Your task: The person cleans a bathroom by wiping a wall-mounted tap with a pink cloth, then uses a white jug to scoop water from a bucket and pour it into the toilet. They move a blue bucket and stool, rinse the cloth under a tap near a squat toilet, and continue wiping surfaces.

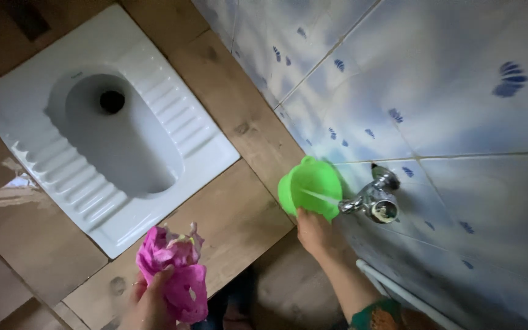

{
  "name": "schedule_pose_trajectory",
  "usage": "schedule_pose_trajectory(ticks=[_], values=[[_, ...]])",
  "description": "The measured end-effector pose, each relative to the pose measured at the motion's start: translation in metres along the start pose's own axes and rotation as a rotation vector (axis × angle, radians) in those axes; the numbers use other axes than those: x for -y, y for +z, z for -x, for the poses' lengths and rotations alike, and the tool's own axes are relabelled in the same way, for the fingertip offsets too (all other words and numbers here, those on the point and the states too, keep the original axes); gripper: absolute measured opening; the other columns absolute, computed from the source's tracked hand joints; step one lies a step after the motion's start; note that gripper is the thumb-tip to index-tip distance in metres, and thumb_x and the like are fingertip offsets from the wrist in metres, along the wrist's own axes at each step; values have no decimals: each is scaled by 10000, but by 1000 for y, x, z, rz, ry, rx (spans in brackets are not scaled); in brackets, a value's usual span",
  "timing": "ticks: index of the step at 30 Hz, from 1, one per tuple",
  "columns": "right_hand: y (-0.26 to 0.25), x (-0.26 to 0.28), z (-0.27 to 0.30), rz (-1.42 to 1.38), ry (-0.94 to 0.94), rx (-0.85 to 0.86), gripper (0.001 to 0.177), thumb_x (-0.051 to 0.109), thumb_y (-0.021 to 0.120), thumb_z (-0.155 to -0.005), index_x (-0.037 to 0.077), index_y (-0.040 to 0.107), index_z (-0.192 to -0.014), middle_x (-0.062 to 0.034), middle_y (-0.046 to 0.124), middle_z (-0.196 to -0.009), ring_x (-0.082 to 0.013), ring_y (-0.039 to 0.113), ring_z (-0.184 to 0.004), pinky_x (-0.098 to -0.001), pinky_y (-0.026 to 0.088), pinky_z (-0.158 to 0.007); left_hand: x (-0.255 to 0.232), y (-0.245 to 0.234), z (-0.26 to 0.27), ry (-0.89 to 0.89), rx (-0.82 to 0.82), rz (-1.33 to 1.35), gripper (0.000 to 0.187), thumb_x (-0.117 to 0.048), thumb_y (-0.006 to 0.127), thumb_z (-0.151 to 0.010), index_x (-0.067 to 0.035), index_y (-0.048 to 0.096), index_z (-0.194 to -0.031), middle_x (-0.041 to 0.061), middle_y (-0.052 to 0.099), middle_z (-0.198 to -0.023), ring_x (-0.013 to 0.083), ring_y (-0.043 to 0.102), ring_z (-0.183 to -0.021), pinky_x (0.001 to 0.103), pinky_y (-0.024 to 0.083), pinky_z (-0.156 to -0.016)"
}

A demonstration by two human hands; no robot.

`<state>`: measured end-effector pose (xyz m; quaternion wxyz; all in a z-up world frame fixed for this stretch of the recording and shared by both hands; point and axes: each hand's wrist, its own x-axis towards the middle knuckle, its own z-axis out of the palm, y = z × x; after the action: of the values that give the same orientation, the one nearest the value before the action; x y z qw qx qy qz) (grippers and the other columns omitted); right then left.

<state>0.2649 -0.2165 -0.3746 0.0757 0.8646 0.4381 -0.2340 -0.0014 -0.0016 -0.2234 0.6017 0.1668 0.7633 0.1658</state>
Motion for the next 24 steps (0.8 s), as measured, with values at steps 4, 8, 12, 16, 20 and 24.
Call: schedule_pose_trajectory(ticks=[4, 8, 12, 16, 20, 24], values=[[20, 8, 7, -299, 273, 208, 277, 251, 451, -985, 181, 541, -1237, -163, 679, -1038, -457, 658, -962, -615, 491, -792, -45, 5, 58, -129, -20, -26, 539, -24, 619, -873, -78, 571, -1407, 206, 628, -1309, 398, 601, -1212, 574, 492, -1063], [-44, 6, 74, -450, 255, 322, 188, 242, 539, -968, 101, 542, -1091, -169, 632, -802, -406, 624, -771, -529, 361, -632, -2, -30, -1, 62, -44, 33, 517, -70, 741, -780, -163, 708, -1288, 116, 722, -1083, 277, 669, -932, 386, 570, -820], [-129, 6, 128, -324, 264, 302, 165, 295, 626, -826, 264, 666, -983, 29, 766, -903, -239, 725, -866, -426, 509, -763, -25, -38, 41, 77, 93, 164, 591, -15, 643, -854, -121, 591, -1433, 208, 651, -1276, 384, 642, -1119, 501, 543, -1002], [-171, -15, 163, -330, 239, 356, 267, 278, 503, -931, 264, 627, -1167, -10, 733, -1052, -227, 698, -957, -422, 492, -833, -34, -42, 45, 91, 7, 29, 564, -94, 755, -739, -82, 685, -1298, 177, 715, -1131, 350, 682, -971, 431, 593, -831], [-243, -56, 194, -398, 233, -43, 268, 172, 584, -929, 223, 769, -1116, 61, 749, -1316, -173, 722, -1145, -348, 517, -1013, -62, -46, 89, 15, 42, -20, 557, -76, 707, -869, -118, 600, -1414, 224, 647, -1300, 427, 620, -1187, 586, 509, -1055], [-342, -59, 202, -258, 243, 9, 467, 435, 478, -977, 268, 629, -1386, 4, 693, -1384, -230, 686, -1229, -375, 502, -1048, -37, -52, 41, 64, 76, -17, 526, -93, 735, -770, -84, 702, -1295, 167, 730, -1037, 294, 680, -829, 400, 566, -716]])
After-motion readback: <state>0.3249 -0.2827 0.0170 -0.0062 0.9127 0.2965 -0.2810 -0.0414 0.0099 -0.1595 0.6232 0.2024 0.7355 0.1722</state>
